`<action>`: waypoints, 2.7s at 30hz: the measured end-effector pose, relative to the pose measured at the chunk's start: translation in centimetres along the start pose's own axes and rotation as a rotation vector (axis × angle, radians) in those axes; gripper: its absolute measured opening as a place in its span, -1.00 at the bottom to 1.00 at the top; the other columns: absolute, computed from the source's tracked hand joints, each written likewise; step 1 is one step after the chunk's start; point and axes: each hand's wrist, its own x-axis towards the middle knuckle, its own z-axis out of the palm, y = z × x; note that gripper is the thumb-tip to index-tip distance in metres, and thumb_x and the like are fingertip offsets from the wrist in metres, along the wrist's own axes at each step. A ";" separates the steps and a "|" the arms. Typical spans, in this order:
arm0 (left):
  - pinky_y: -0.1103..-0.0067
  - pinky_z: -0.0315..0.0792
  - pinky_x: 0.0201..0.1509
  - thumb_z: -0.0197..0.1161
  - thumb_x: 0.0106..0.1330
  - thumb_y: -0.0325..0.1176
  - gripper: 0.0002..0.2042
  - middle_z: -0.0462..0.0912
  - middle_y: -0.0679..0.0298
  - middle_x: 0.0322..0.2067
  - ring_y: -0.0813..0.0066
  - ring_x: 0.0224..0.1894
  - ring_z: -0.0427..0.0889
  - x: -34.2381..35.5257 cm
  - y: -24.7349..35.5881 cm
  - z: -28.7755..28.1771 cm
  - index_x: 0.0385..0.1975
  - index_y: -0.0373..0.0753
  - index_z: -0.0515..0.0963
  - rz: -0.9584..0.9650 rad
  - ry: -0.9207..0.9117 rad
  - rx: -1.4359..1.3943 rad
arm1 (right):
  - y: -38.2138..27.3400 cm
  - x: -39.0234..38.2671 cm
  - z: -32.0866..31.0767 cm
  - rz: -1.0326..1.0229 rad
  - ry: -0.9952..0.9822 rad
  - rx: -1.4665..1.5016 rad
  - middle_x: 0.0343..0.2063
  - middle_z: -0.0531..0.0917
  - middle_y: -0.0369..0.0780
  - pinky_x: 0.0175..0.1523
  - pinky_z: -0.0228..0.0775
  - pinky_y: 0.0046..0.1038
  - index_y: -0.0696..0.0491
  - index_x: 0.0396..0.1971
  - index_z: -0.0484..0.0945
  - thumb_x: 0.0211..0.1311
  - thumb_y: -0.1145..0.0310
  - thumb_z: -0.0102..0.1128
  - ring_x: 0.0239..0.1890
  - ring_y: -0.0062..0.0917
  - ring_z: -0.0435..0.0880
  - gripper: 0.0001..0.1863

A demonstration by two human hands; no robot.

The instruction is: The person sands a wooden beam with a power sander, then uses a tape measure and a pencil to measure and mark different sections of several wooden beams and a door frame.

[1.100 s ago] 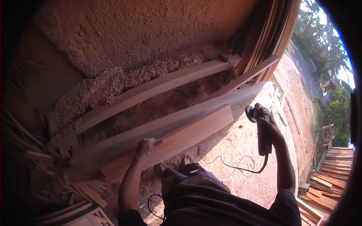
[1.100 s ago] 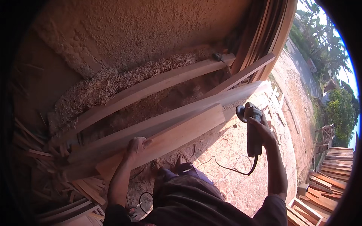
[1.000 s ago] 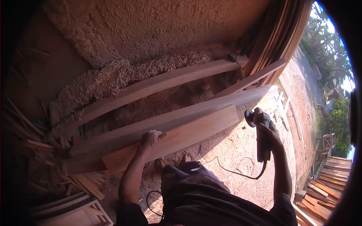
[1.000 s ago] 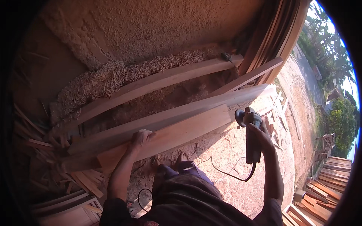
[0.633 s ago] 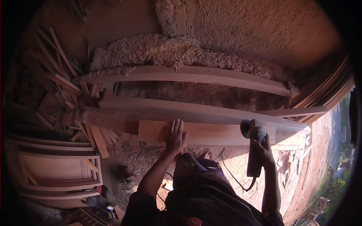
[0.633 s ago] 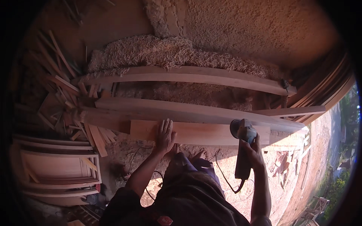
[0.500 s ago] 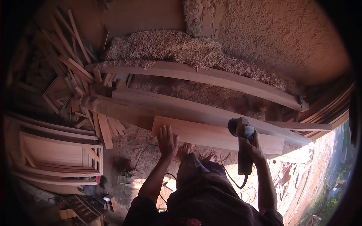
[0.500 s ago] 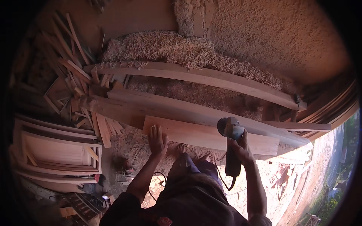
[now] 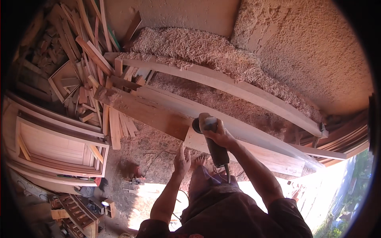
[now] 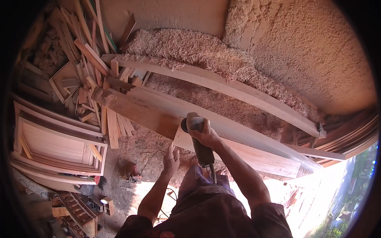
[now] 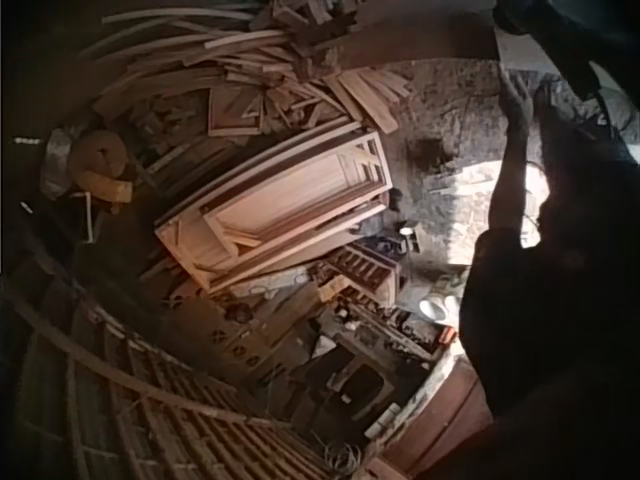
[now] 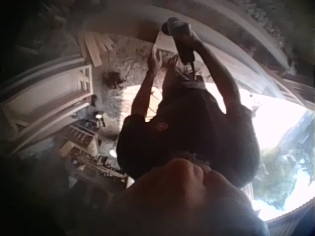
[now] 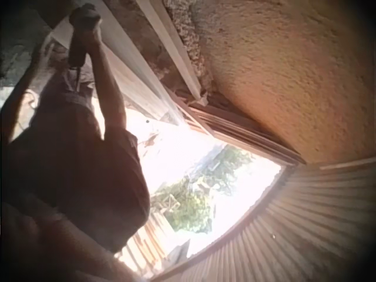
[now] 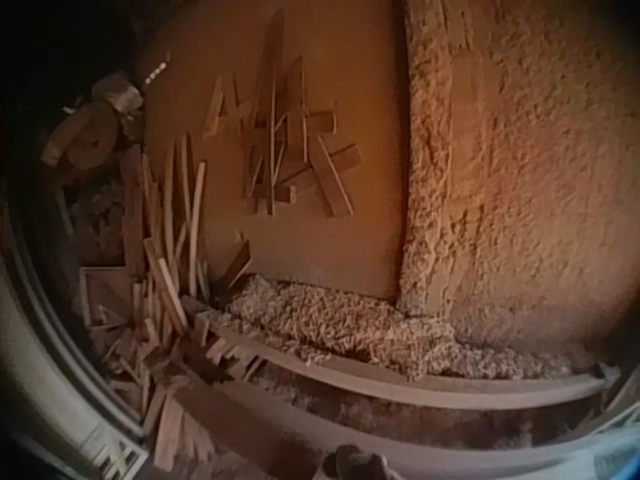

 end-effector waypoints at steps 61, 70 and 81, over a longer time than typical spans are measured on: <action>0.28 0.49 -0.08 0.26 0.25 -0.25 -0.22 0.60 -0.09 -0.18 -0.04 -0.12 0.62 -16.0 24.0 5.1 0.39 -0.25 -0.05 0.266 -0.519 -0.585 | 6.5 -20.7 -8.7 -0.222 0.184 0.489 -0.03 0.43 -0.22 0.08 0.28 -0.48 0.08 0.23 0.18 0.17 0.30 0.21 -0.02 -0.53 0.40 -0.36; 0.45 0.39 0.08 0.45 0.07 -0.30 -0.19 0.47 0.07 0.00 0.36 0.07 0.45 -21.8 17.3 -6.2 0.27 -0.39 0.10 -0.308 0.034 -0.902 | -1.6 -16.1 13.1 -0.483 -0.299 0.047 0.00 0.44 -0.16 0.10 0.30 -0.44 0.13 0.23 0.19 0.20 0.33 0.22 -0.01 -0.46 0.44 -0.37; 0.37 0.49 -0.04 0.31 0.20 -0.22 -0.50 0.54 0.12 -0.08 0.30 -0.03 0.53 -26.0 11.7 -5.4 0.08 -0.31 0.35 -0.332 0.572 -1.668 | 0.5 -16.6 23.5 0.486 -1.296 0.358 -0.07 0.56 -0.09 0.11 0.45 -0.34 0.21 0.14 0.35 0.19 0.15 0.20 -0.01 -0.37 0.59 -0.39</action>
